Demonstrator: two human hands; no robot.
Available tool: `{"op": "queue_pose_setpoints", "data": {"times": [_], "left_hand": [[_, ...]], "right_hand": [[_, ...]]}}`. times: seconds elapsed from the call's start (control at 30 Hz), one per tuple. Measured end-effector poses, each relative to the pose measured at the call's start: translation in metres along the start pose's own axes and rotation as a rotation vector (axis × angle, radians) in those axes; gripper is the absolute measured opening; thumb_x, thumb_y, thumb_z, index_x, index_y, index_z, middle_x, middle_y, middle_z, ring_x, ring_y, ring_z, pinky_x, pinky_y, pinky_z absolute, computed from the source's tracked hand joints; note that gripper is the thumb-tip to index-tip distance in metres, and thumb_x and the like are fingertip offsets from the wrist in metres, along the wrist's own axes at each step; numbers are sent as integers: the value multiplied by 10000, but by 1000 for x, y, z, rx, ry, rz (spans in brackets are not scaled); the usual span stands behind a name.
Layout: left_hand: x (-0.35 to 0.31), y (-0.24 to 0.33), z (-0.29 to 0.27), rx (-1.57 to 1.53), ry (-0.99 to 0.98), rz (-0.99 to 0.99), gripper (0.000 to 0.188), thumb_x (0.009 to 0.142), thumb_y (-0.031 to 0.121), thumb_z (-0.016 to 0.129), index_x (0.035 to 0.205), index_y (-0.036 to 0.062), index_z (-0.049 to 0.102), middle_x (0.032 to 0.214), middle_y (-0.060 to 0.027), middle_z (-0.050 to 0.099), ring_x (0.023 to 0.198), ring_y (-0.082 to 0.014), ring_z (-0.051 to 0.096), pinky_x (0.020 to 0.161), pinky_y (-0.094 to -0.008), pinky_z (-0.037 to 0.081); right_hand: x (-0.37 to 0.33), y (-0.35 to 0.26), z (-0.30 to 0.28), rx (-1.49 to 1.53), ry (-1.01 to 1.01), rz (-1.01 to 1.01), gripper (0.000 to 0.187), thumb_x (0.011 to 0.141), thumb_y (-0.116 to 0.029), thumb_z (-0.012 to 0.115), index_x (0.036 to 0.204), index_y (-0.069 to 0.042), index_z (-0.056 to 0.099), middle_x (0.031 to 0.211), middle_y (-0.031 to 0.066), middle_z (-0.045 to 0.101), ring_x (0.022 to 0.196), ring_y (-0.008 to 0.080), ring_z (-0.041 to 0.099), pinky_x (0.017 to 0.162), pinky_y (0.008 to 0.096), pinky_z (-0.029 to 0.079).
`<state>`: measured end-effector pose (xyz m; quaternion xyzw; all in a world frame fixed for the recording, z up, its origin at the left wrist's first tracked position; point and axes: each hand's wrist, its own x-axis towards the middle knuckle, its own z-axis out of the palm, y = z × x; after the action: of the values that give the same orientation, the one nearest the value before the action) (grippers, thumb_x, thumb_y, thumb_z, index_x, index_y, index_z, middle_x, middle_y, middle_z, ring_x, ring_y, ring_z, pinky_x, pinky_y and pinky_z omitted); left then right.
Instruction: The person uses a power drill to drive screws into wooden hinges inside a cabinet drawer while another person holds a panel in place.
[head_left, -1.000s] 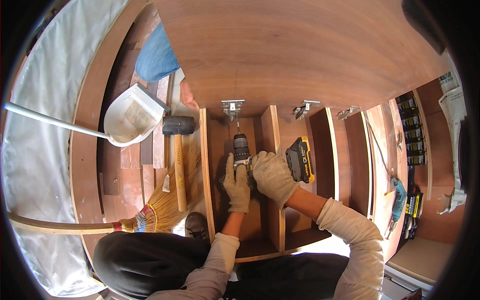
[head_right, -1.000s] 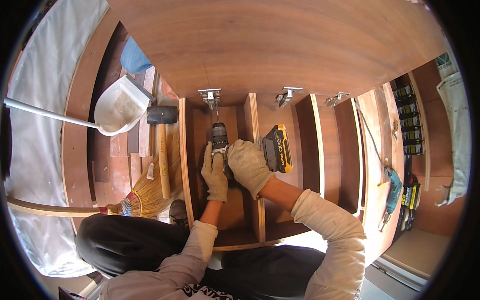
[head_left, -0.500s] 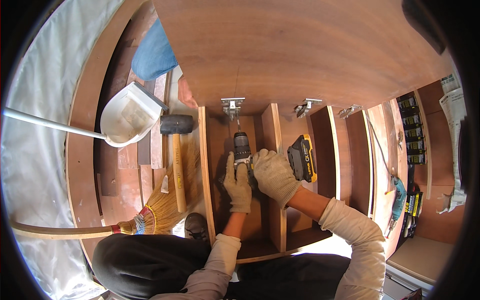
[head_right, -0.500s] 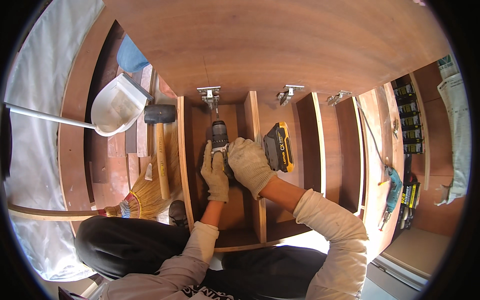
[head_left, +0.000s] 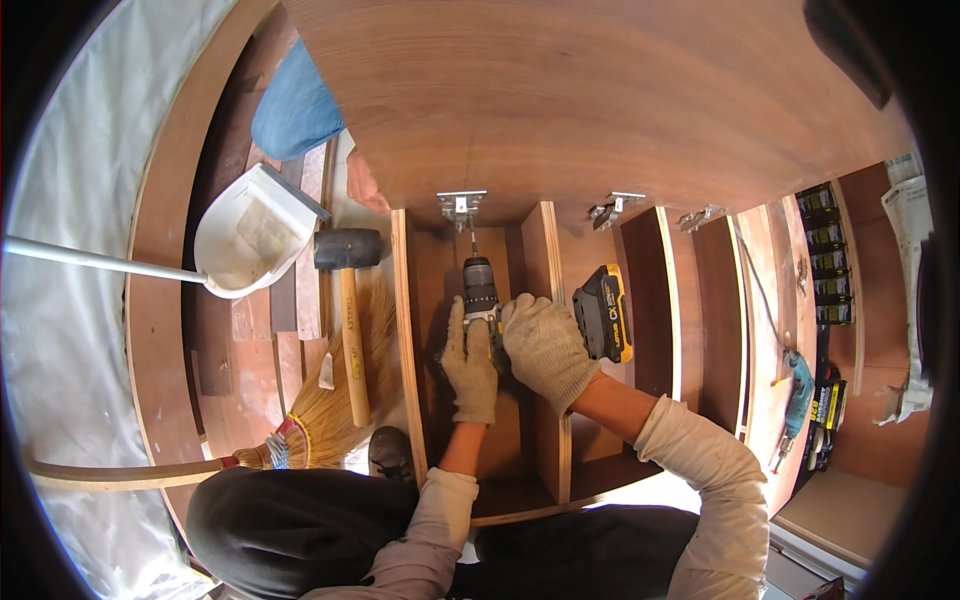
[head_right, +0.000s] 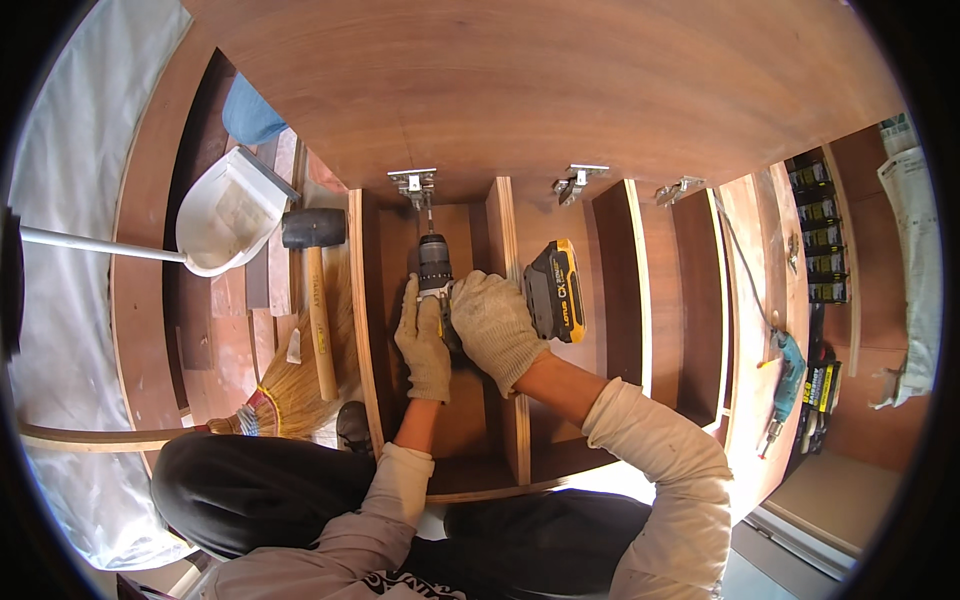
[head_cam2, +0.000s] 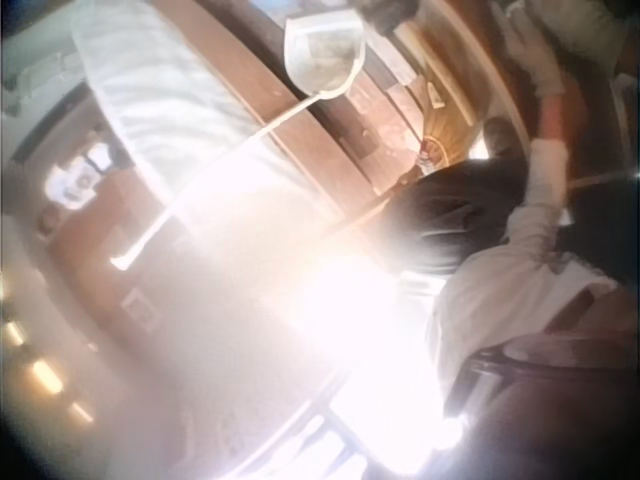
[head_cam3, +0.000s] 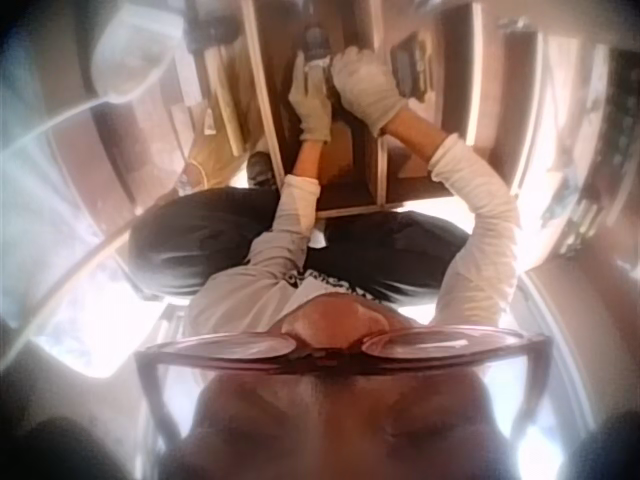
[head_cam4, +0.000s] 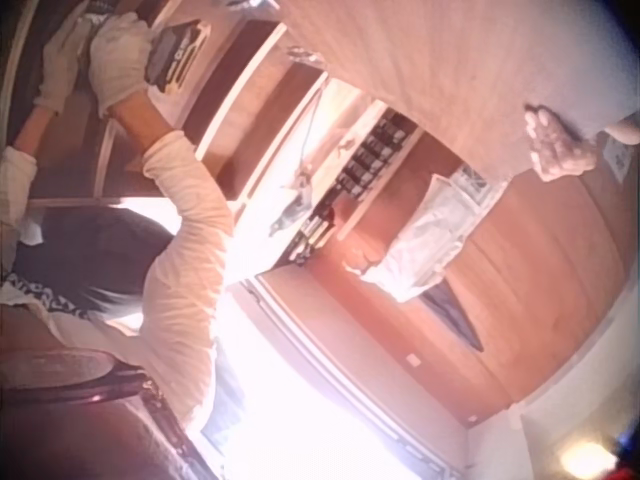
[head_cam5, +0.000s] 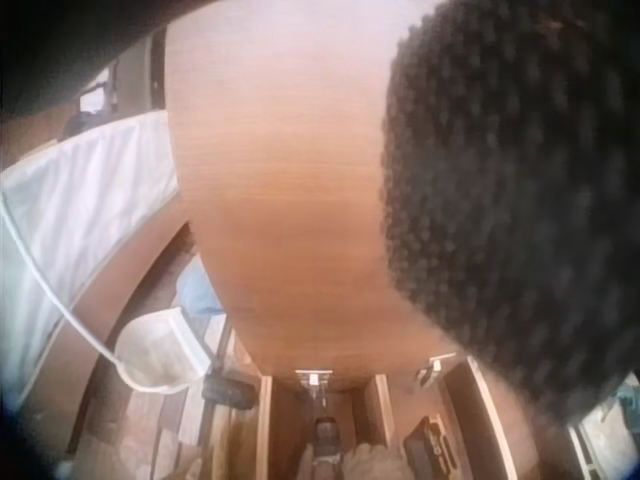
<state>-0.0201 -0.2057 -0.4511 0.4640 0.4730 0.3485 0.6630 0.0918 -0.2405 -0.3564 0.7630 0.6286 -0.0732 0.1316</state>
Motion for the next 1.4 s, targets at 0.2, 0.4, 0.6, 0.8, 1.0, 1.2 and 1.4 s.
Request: {"op": "queue_pose_setpoints", "data": {"times": [0.2, 0.4, 0.6, 0.8, 1.0, 1.2, 1.4], "left_hand": [[6, 6, 1, 18, 19, -16, 505, 1053, 188, 598, 1521, 16, 516, 1295, -140, 665, 1054, -156, 648, 923, -312, 529], [13, 6, -7, -163, 88, -51, 477, 1049, 194, 602, 1461, -41, 553, 1252, -139, 658, 1062, -185, 652, 918, -321, 529], [10, 15, -2, -77, 62, -22, 470, 1051, 199, 601, 1450, -46, 561, 1213, -135, 656, 990, -168, 650, 853, -310, 545], [5, 22, 1, -100, 46, -74, 503, 1057, 241, 593, 1451, -69, 551, 1276, -153, 644, 1068, -182, 631, 934, -317, 520], [8, 12, 2, -70, 72, -27, 488, 1060, 240, 587, 1443, -63, 561, 1225, -123, 672, 1041, -180, 643, 935, -319, 522], [10, 17, -20, -173, 56, -46, 414, 1054, 273, 576, 1289, -47, 692, 1229, -113, 713, 1066, -201, 658, 954, -319, 506], [7, -4, -52, 917, -270, 0, 290, 973, 154, 605, 1192, 29, 748, 1213, -155, 732, 1068, -282, 715, 904, -384, 568]], "right_hand": [[3, -3, -7, 22, -10, 52, 272, 859, -165, 674, 1060, 15, 639, 960, 139, 647, 882, 252, 687, 743, 376, 562], [9, -13, -13, 138, -77, 50, 339, 839, -144, 696, 1107, 51, 622, 985, 162, 646, 894, 287, 691, 769, 412, 568], [9, -12, -9, 175, -80, 70, 332, 857, -132, 691, 1120, 60, 627, 1029, 188, 657, 952, 305, 706, 807, 421, 578], [9, -11, -5, 117, -131, 58, 336, 858, -144, 696, 1127, 48, 636, 1038, 176, 660, 953, 297, 707, 796, 406, 580], [5, -6, -7, 147, -35, 56, 328, 834, -130, 667, 1110, 42, 623, 996, 185, 642, 909, 314, 705, 776, 407, 593], [-19, 6, -2, 98, 93, 31, 319, 808, -82, 673, 1101, 24, 602, 996, 188, 649, 885, 328, 710, 761, 418, 600], [-95, 33, -58, 309, 84, 175, 378, 801, -107, 696, 1138, 22, 579, 1009, 221, 651, 933, 384, 718, 786, 475, 597]]}}
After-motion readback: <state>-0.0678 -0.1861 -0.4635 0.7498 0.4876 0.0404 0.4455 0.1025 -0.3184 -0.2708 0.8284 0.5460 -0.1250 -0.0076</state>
